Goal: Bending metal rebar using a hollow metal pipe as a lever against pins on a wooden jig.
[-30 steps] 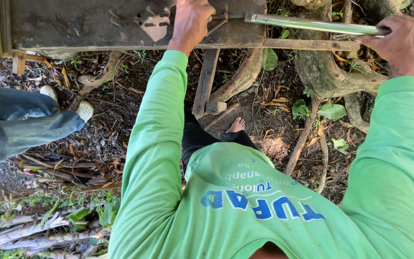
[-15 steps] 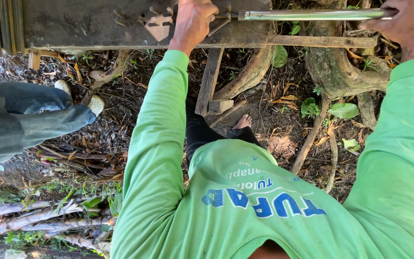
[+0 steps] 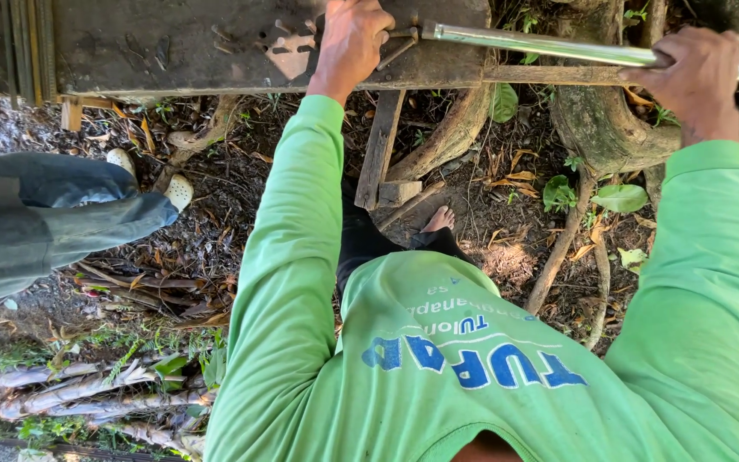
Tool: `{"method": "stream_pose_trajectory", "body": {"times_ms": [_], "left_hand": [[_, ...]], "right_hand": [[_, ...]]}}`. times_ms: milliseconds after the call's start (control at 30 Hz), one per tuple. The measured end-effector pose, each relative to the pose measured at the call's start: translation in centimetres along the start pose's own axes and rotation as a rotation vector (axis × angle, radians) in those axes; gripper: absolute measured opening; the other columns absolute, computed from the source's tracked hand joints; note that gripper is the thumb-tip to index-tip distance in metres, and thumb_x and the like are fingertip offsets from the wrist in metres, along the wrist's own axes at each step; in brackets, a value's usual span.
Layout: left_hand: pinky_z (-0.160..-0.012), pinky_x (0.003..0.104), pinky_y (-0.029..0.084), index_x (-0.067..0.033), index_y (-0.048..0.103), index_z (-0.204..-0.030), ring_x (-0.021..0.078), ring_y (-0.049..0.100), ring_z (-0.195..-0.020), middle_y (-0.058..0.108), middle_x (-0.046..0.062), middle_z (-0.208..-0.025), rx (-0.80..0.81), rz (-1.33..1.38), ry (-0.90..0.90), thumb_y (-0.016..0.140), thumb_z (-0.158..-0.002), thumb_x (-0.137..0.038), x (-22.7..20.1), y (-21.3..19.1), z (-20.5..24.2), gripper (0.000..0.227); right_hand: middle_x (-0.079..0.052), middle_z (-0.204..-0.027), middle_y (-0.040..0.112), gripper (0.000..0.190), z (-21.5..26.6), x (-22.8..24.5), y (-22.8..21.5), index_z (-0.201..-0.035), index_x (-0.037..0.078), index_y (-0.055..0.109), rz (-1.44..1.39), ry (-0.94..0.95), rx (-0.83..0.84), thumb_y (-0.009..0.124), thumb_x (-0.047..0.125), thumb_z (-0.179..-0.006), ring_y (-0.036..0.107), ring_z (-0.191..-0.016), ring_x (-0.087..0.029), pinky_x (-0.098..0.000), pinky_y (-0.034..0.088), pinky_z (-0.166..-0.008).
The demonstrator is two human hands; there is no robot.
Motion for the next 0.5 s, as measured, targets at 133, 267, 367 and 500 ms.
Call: {"method": "stream_pose_trajectory", "body": {"times_ms": [133, 267, 367, 500], "left_hand": [[-0.091, 0.046, 0.045, -0.0064, 0.081, -0.093, 0.0298, 0.064, -0.094, 0.076, 0.006, -0.092, -0.005, -0.02, -0.009, 0.081, -0.088, -0.007, 0.1, 0.2, 0.3, 0.005], [-0.09, 0.046, 0.045, -0.0074, 0.081, -0.092, 0.0289, 0.064, -0.092, 0.076, 0.005, -0.091, -0.006, -0.032, 0.013, 0.081, -0.088, -0.008, 0.0, 0.2, 0.1, 0.004], [-0.091, 0.045, 0.045, -0.0089, 0.081, -0.093, 0.026, 0.063, -0.093, 0.076, 0.003, -0.093, 0.008, -0.038, 0.015, 0.082, -0.09, -0.009, 0.1, 0.3, 0.5, 0.004], [-0.091, 0.046, 0.044, -0.0094, 0.081, -0.091, 0.0244, 0.063, -0.095, 0.074, 0.003, -0.091, -0.034, -0.074, 0.057, 0.086, -0.083, -0.017, -0.2, 0.3, 0.2, 0.012]], "right_hand": [[0.008, -0.064, 0.049, 0.047, 0.7, 1.4, -1.1, -0.072, 0.015, 0.059, 0.013, 0.047, 0.014, 0.077, 0.058, -0.08, 0.04, -0.062, -0.01, -0.0288, 0.032, -0.065], [0.009, -0.062, 0.047, 0.05, 0.6, 2.2, -1.9, -0.069, 0.016, 0.055, 0.05, 0.058, -0.001, 0.074, 0.062, -0.079, 0.037, -0.059, -0.01, -0.0287, 0.031, -0.066], [0.011, -0.058, 0.045, 0.05, 0.6, 2.8, -1.8, -0.067, 0.019, 0.054, 0.119, 0.068, -0.006, 0.069, 0.064, -0.08, 0.034, -0.053, -0.008, -0.0266, 0.032, -0.065], [0.009, -0.053, 0.045, 0.056, -0.2, 2.5, -2.0, -0.066, 0.017, 0.056, 0.036, 0.151, 0.101, 0.068, 0.069, -0.082, 0.034, -0.048, -0.009, -0.0293, 0.03, -0.057]]}}
Point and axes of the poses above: each hand's wrist, its own z-axis away from the middle knuckle, its own y-axis out of the palm, x = y × z, the point moved 6 cm from there along -z, towards the middle knuckle
